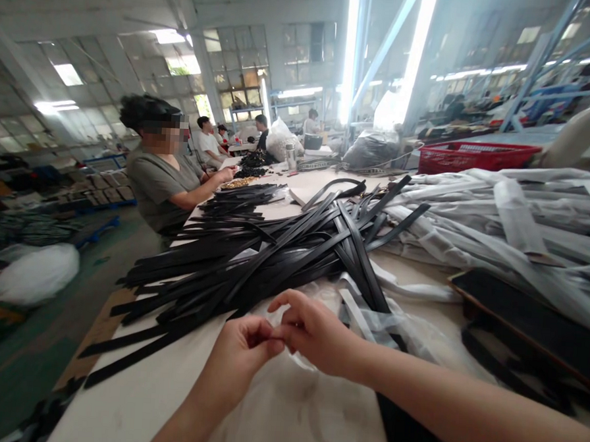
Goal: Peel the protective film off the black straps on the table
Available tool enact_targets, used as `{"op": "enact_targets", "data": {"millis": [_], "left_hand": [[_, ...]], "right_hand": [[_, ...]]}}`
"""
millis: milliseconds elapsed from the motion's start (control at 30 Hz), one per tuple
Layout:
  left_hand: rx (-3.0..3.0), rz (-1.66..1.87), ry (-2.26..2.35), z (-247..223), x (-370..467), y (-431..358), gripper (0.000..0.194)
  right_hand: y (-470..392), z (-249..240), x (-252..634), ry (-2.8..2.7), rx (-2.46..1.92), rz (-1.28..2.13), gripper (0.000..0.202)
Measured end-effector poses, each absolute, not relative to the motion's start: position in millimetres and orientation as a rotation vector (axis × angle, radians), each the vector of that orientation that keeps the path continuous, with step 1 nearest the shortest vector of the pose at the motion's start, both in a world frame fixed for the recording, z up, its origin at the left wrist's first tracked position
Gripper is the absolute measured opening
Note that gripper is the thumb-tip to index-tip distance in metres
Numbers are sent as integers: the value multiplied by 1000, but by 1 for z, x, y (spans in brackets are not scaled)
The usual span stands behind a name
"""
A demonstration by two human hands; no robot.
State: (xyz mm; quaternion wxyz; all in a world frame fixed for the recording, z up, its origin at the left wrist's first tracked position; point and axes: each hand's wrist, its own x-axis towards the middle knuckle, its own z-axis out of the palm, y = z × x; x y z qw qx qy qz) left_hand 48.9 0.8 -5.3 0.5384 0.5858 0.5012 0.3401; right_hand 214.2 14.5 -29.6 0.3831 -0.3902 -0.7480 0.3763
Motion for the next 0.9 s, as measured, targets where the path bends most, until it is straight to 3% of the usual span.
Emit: {"op": "enact_targets", "data": {"millis": [100,233,300,567,667,900], "left_hand": [[1381,874,1243,-8,44,3,27],[1339,935,1199,-14,37,9,33],[1306,960,1167,-16,35,11,34],[1468,889,1207,-6,33,9,26],[1566,871,1158,4,33,7,19],[1562,980,1232,6,26,11,22]], "right_hand": [[31,-34,217,-1973,-1086,671,20],[51,-36,219,-2319,-1079,156,48],[54,-36,218,-2433,-1095,54,45],[51,-26,219,-2543,-1268,-137,22],[51,-17,230,-2488,-1382,-169,25],[51,-5,268,-2086,-1357,-116,33]]}}
